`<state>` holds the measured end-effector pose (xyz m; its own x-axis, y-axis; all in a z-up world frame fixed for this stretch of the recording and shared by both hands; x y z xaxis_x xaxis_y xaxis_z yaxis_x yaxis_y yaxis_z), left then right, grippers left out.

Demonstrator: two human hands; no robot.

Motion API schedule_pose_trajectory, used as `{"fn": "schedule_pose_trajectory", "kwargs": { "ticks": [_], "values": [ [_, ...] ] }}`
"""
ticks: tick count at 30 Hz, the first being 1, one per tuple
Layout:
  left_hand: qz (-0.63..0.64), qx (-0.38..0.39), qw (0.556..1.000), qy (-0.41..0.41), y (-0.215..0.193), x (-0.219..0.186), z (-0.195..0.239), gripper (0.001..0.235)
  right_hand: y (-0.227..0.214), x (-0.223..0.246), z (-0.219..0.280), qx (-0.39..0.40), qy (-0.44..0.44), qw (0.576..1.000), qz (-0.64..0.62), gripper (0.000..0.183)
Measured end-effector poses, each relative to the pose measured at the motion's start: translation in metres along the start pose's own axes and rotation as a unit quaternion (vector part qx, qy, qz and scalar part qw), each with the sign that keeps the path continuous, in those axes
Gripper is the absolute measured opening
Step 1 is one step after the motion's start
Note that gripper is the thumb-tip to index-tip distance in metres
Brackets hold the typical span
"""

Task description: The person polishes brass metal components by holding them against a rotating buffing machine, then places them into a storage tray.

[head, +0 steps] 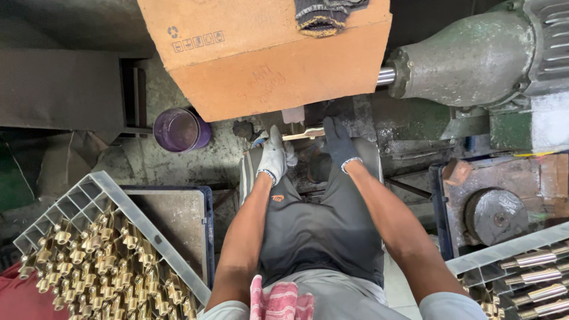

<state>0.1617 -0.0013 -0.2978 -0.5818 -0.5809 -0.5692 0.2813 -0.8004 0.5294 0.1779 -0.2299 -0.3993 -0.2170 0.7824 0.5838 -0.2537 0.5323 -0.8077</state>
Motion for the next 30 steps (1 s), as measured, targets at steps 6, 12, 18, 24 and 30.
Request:
{"fn": "schedule_pose_trajectory", "kwargs": {
  "ticks": [6,12,18,24,30],
  "values": [
    [-0.013,0.005,1.0,-0.009,0.003,0.009,-0.008,0.073,-0.011,-0.001,-0.002,0.013,0.025,1.0,0.004,0.093],
    [0.005,0.014,0.999,-0.028,-0.004,0.015,-0.015,0.074,-0.029,0.018,-0.007,0.016,0.193,0.947,-0.257,0.073],
    [0.032,0.0,0.998,-0.063,-0.002,0.006,-0.014,0.067,-0.027,0.021,-0.009,0.064,0.072,0.994,-0.048,0.099],
    [0.025,-0.011,0.995,-0.094,-0.001,-0.003,-0.009,0.062,-0.044,0.043,-0.015,0.048,0.102,0.988,-0.109,0.073],
    [-0.031,-0.023,0.994,-0.104,0.007,-0.021,0.011,0.058,-0.098,0.117,-0.003,0.014,0.292,0.844,-0.449,0.053]
  ]
}}
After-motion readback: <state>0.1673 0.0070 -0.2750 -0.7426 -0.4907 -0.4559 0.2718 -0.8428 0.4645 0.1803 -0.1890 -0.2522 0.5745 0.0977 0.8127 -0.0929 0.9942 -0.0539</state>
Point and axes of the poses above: each hand's wrist, its own z-axis away from the middle knuckle, its own y-axis out of the palm, x = y × z, the point moved 1 cm from there along -z, towards the middle knuckle, and after that the axes turned 4 degrees about x, right-handed, at the moved point
